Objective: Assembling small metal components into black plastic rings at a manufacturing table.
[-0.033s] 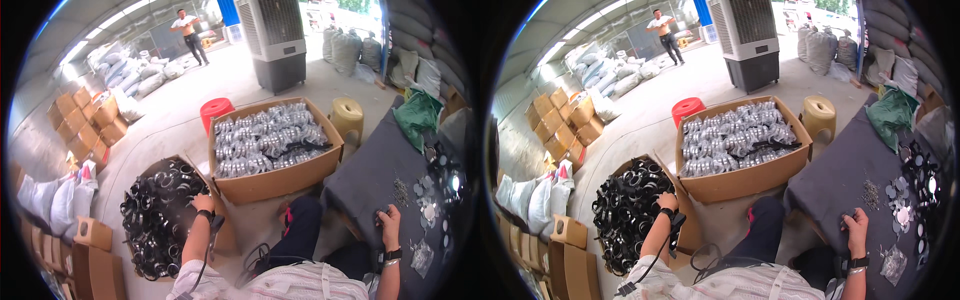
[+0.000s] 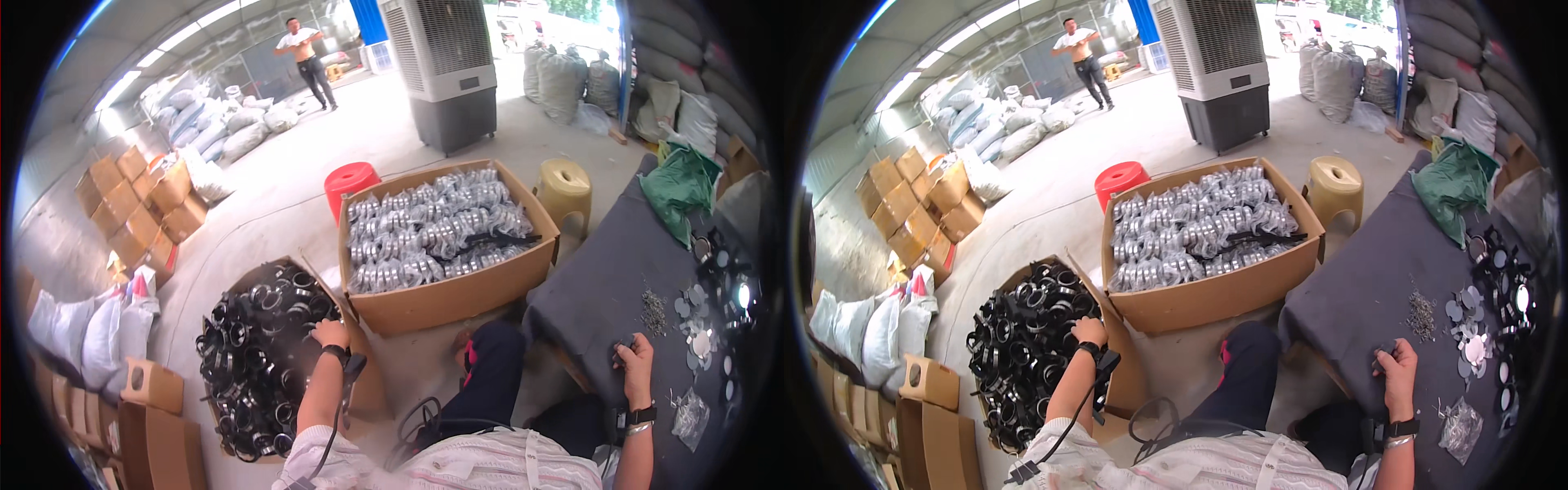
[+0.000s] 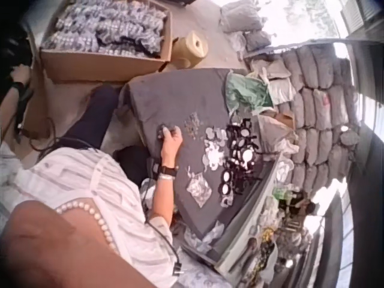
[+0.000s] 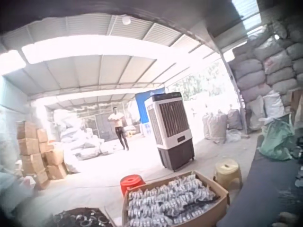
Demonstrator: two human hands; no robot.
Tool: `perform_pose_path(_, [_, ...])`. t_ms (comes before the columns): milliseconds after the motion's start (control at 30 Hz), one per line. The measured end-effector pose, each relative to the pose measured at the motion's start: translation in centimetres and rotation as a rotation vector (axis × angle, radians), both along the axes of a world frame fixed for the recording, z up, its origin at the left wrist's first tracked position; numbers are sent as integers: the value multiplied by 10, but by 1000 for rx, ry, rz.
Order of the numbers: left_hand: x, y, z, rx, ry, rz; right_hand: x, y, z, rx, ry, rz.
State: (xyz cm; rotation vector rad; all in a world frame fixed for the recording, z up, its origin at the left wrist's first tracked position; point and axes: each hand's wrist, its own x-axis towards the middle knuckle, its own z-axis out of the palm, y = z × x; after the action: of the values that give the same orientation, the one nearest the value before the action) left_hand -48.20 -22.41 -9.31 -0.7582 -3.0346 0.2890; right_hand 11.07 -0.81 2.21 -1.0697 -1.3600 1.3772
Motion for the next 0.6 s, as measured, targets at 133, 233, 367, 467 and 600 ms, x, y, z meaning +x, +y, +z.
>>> perform_pose_path(133, [-2, -2, 15, 96, -99, 59, -6, 0, 0, -16, -23, -56])
perform_pose_path(233, [-18, -22, 16, 179, -253, 31, -7, 2, 1, 11, -44, -32])
perform_pose_path(367, [-47, -57, 2, 590, -486, 48, -5, 5, -3, -20, -12, -19])
perform_pose_path(467, [-79, -98, -9, 862, -386, -209, -9, 4, 2, -26, 7, -9])
perform_pose_path(600, [-83, -104, 46, 924, -407, -329, -9, 5, 7, -53, 21, -9])
